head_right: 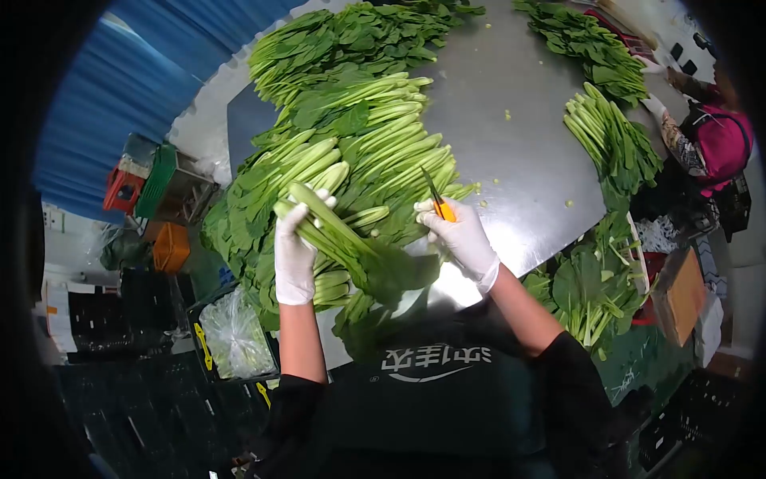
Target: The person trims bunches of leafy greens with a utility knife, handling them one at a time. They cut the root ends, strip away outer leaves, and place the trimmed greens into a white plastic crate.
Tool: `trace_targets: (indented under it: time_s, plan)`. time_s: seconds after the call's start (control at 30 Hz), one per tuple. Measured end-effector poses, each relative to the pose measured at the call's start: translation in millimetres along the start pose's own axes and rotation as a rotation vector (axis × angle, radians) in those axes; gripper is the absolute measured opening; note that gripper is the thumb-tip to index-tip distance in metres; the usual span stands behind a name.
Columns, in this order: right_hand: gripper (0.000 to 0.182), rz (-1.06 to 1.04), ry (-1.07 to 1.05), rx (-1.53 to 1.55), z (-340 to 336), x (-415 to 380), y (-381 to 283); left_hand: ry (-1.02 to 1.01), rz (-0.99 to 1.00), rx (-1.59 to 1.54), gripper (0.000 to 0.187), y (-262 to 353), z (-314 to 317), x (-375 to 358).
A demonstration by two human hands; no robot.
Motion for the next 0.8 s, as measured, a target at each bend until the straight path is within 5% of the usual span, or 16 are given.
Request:
trace_targets:
  time_s: [0.13, 0.27, 0.33, 0.47, 0.6, 0.7, 0.8]
  plan:
    - [0.027, -0.128, -0.086, -0.308, 22, 17, -26, -0.01, 0.042, -0.383, 0.046, 10, -27, 17]
    - [0.036, -0.135, -0.401, -0.15, 69, 23, -52, -0.047, 0.053, -0.45, 0.043, 0, -17, 20]
    - [0.034, -0.221, -0.4, -0.387, 81, 22, -58, -0.182, 0.055, -0.443, 0.044, -3, -7, 23]
    - [0.026, -0.267, -0.238, -0.542, 83, 30, -53, 0.029, 0.179, -0.281, 0.039, -9, -36, 36]
    - [0.031, -0.165, -0.272, -0.166, 67, 41, -38, 0.16, 0.191, -0.306, 0.037, 8, -43, 32]
    - [0.03, -0.066, -0.154, -0.215, 25, 47, -34, 0.207, 0.307, -0.379, 0.033, 28, -72, 28]
    - [0.025, -0.097, -0.078, -0.203, 1, 49, -18, -0.031, 0.243, -0.593, 0.028, 42, -97, 28]
Point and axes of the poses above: each hand's wrist, its own x-axis towards the middle knuckle, its own z-axis out of the palm, y = z × x, the point moved 4 cm from there along x, towards the middle knuckle, and after that the axes turned 13 degrees about -x, right-handed, at the moved point
